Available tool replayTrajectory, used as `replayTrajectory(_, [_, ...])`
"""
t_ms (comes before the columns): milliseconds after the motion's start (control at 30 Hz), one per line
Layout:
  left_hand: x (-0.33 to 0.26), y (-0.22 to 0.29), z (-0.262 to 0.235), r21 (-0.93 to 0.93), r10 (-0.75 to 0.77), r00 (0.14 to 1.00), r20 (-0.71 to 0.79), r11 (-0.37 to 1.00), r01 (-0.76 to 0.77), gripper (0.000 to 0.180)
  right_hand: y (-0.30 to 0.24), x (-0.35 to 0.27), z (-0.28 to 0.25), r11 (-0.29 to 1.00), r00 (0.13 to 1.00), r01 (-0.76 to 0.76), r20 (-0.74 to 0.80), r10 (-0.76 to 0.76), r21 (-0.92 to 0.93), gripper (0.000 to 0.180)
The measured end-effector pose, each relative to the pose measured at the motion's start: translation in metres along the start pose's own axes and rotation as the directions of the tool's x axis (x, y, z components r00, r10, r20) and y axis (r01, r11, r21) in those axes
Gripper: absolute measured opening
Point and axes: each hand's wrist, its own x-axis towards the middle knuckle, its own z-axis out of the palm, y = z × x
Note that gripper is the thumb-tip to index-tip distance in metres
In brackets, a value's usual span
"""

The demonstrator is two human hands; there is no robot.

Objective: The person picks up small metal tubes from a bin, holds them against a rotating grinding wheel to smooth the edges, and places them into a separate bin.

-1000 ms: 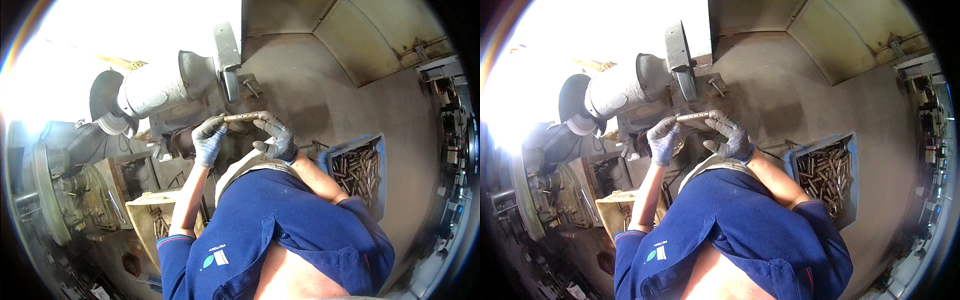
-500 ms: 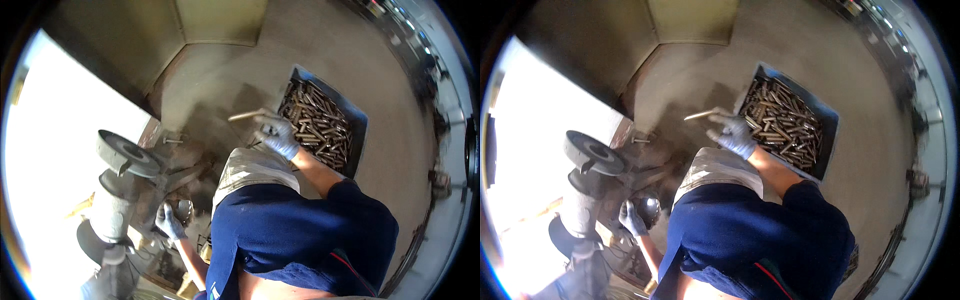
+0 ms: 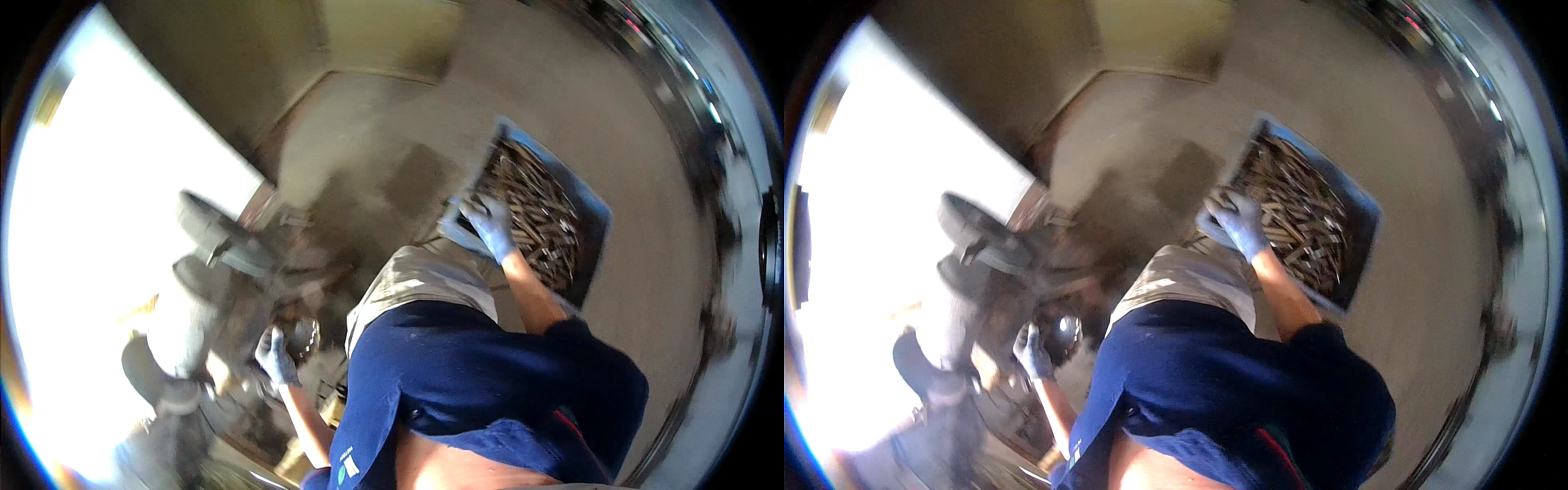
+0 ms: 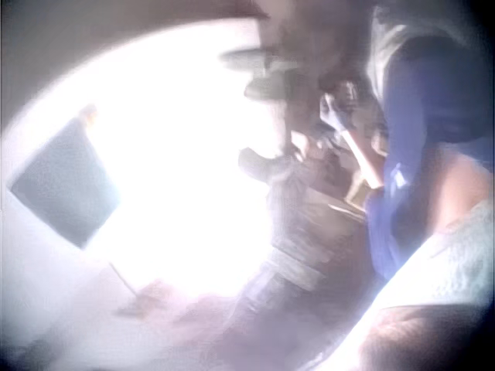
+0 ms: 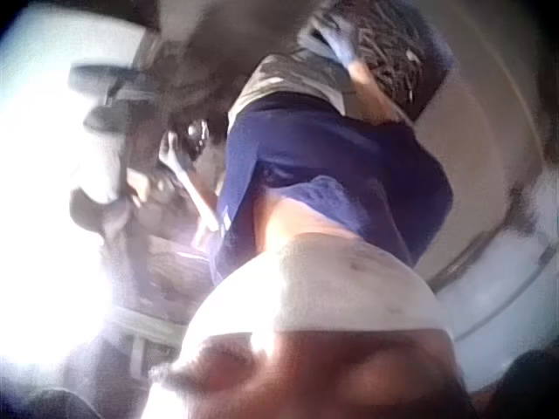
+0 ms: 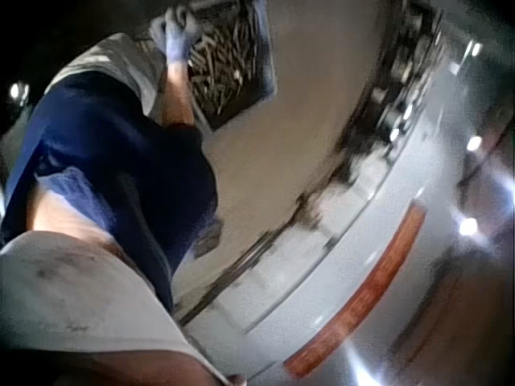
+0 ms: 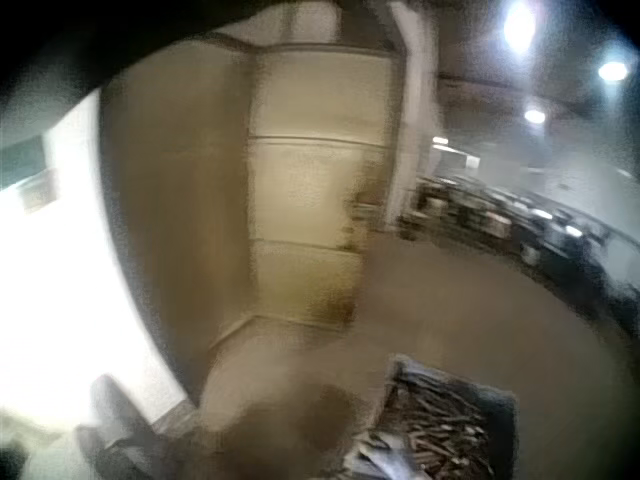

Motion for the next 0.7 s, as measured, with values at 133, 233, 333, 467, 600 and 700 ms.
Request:
replayTrajectory(133, [-0.055,0.013,-0.031,0.250,0.043,0.961,-0.274,0.968,0.028,0.030,0.007,-0.024,0.070,0.993,0.923,0.117,0.370,-0.108,0.000,0.029])
replayTrajectory(233, [-0.095,-0.009,-0.085,0.158,0.173,0.872,-0.457,0.981,-0.112,0.024,-0.030,-0.057,0.103,0.965,0.808,0.249,0.567,-0.160,-0.082,0.025])
replayTrajectory(333, [-0.177,-0.015,-0.128,-0.132,0.035,0.716,-0.697,0.975,-0.176,0.020,0.012,-0.055,0.108,0.976,0.719,0.215,0.683,-0.127,-0.044,0.022])
replayTrajectory(467, [-0.277,-0.096,-0.182,-0.117,-0.036,0.379,-0.925,0.974,-0.192,0.020,-0.005,-0.044,0.129,0.972,0.565,0.229,0.820,-0.092,-0.048,0.024])
replayTrajectory(600, [-0.315,-0.186,-0.196,0.172,0.021,0.417,-0.909,0.929,0.329,0.027,-0.014,-0.039,0.156,0.956,0.465,0.289,0.880,-0.099,-0.045,0.025])
replayTrajectory(700, [-0.282,-0.168,-0.193,0.007,-0.184,0.448,-0.875,0.920,0.391,0.028,-0.024,-0.047,0.158,0.943,0.444,0.325,0.891,-0.092,-0.064,0.025])
